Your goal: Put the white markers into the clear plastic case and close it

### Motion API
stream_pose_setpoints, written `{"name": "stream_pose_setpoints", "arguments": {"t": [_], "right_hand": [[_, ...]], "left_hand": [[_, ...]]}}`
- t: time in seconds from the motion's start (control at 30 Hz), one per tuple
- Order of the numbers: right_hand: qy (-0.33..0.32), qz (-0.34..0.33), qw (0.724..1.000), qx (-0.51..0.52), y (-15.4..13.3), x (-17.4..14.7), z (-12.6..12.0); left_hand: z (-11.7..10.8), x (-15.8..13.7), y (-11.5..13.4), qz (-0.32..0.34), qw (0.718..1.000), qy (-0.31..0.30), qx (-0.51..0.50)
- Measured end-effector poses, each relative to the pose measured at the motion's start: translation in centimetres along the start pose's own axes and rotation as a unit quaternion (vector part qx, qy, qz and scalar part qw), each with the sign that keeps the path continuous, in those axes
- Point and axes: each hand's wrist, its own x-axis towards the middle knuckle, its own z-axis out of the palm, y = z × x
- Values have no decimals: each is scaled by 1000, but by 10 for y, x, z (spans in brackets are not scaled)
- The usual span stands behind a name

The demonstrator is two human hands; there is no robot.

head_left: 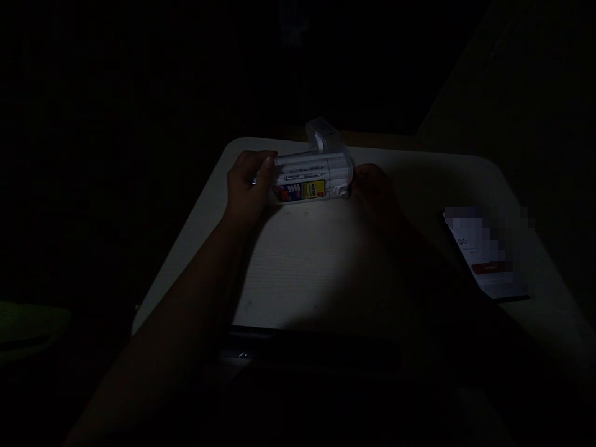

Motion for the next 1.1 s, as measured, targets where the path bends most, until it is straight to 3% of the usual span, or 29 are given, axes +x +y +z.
{"name": "stream_pose_setpoints", "arguments": {"t": [0.17, 0.33, 0.53, 0.83, 0.97, 1.1], "right_hand": [[-28, -8, 999, 19, -4, 0, 4], [-56, 0, 998, -3, -7, -1, 0], [-102, -51, 990, -81, -10, -2, -5], [-74, -35, 994, -72, -16, -2, -6], [-55, -16, 998, -18, -13, -4, -6], [28, 63, 996, 58, -2, -1, -5]], "left_hand": [[-1, 1, -3, -17, 999, 46, 5], [-4, 1, -7, -45, 999, 7, -10], [-2, 0, -4, -40, 998, 25, -35], [2, 6, -9, -38, 997, 44, -41], [1, 6, -10, -36, 998, 41, -36], [0, 3, -7, -18, 999, 39, -19]]}}
